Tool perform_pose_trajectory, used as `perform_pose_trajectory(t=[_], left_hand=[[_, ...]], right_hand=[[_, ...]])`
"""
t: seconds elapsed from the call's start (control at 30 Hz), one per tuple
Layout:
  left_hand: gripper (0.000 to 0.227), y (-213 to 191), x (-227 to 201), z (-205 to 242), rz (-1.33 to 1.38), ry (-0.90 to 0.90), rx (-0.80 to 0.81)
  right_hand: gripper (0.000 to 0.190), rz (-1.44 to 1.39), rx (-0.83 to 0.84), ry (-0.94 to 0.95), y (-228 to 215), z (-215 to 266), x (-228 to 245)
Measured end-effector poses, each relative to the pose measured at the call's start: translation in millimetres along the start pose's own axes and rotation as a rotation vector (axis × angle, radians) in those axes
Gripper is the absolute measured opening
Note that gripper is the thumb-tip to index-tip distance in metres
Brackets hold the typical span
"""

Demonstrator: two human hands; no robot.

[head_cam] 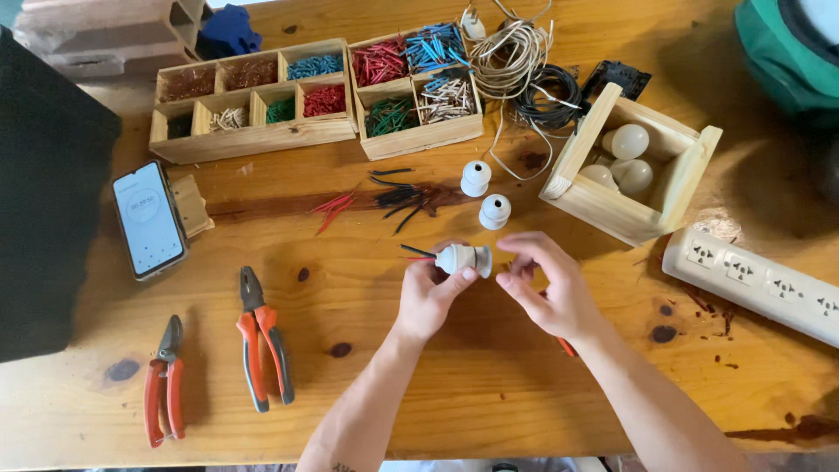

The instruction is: The person assembles multiple light sockets by hand, inserting wires into the socket base, tightening the screw terminals, and screwing on the outer plastic shell. They repeat this process for several sockets, placing finished units on the table.

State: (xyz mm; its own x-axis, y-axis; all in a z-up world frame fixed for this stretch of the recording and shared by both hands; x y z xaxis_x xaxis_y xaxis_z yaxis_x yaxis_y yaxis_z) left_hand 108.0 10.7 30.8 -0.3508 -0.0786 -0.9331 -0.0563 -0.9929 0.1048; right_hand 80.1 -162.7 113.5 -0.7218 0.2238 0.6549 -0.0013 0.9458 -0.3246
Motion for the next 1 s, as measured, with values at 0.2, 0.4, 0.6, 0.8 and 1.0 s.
perform_pose_trajectory(t=[0.2, 0.4, 0.6, 0.8, 1.0], left_hand=[[0.048, 15.3, 16.5, -1.8, -0.058, 0.061, 0.119], [0.025, -0.7, 19.3, 1.8, -0.079, -0.020, -0.099], [0.021, -14.6, 23.5, 8.0, -0.068, -0.052, -0.266], [0.025, -21.8, 27.4, 9.7, -0.059, -0.106, -0.296], [0.067, 9.6, 2.9, 11.8, 0.037, 0.000, 0.149]], right_hand=[[0.037, -0.016, 0.189, 0.141, 22.8, 0.0, -6.3], [0.044, 0.195, 0.205, 0.090, 30.6, 7.1, -5.1], [0.043, 0.412, 0.195, -0.079, 43.6, 10.2, 2.3], [0.046, 0.464, 0.154, -0.138, 46.2, 13.6, 1.7], [0.037, 0.205, 0.110, 0.022, 29.4, 1.9, -5.5]])
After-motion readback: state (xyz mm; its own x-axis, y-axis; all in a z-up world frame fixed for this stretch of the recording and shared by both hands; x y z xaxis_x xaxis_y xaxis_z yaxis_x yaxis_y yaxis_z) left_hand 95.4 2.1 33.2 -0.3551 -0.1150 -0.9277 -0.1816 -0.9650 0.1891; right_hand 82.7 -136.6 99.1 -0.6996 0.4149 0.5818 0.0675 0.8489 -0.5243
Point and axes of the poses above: each hand's wrist, its own z-axis away from the middle knuckle, its own y-axis out of the palm, x = y × z, the point moved 10 cm from there along -z, towards the middle knuckle, and after that the axes turned 11 degrees about -y, right-handed, at the moved point
